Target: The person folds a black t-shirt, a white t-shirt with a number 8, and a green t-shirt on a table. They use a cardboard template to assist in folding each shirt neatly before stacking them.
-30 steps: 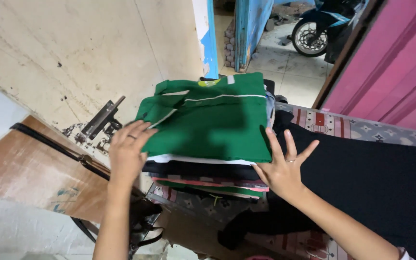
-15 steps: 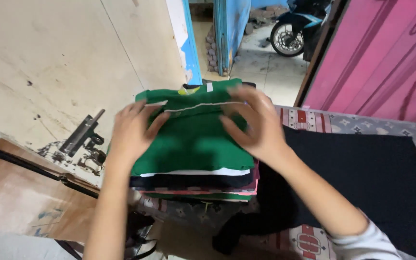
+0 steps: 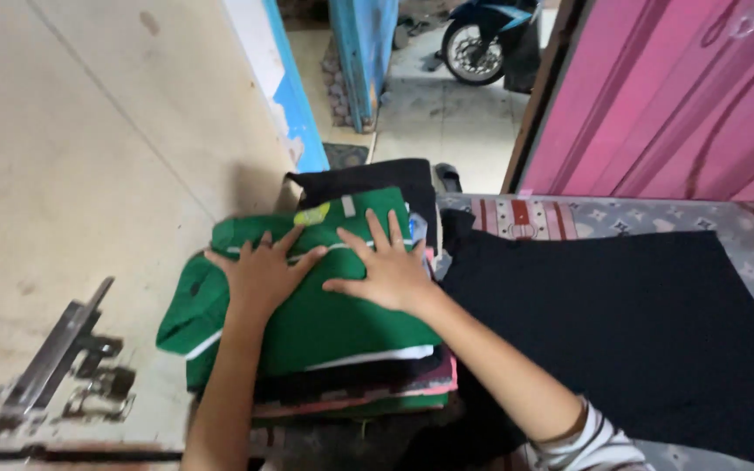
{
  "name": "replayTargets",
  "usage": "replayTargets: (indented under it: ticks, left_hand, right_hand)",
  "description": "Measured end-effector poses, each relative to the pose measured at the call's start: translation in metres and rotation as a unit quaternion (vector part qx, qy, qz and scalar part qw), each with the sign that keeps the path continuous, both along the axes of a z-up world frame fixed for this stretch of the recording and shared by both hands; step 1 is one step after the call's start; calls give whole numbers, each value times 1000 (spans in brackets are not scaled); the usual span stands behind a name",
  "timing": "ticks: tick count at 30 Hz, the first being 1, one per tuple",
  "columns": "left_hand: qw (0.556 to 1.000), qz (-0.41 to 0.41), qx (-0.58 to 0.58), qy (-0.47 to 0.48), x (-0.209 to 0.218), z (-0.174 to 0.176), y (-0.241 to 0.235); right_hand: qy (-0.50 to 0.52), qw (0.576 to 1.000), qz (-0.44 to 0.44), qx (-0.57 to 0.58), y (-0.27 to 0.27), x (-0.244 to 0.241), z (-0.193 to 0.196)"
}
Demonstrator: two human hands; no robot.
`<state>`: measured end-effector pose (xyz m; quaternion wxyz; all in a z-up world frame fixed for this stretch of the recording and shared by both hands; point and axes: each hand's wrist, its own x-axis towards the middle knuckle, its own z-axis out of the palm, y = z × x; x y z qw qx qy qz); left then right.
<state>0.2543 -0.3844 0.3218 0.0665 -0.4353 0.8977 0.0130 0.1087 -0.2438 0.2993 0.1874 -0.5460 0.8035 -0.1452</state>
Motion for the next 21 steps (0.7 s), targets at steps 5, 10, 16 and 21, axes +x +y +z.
replayTargets:
  ticks: [5,10,16,21]
  left_hand:
    - [998,-11,-53,27,4,-27,-11]
    - [982,-53,-150,106,20,-49,-13]
    - [923,-87,-333,170,41,-72,6]
    - [881,-141,-382,241,42,-66,-3]
  right_hand:
    - [-13,1000,-5,-21,5,0,-2]
    - [14,996,-2,-91,16,5,-9]
    - [57,983,19,-174,34,12,-24]
    - [-3,952,47,-302,29,-8,-51]
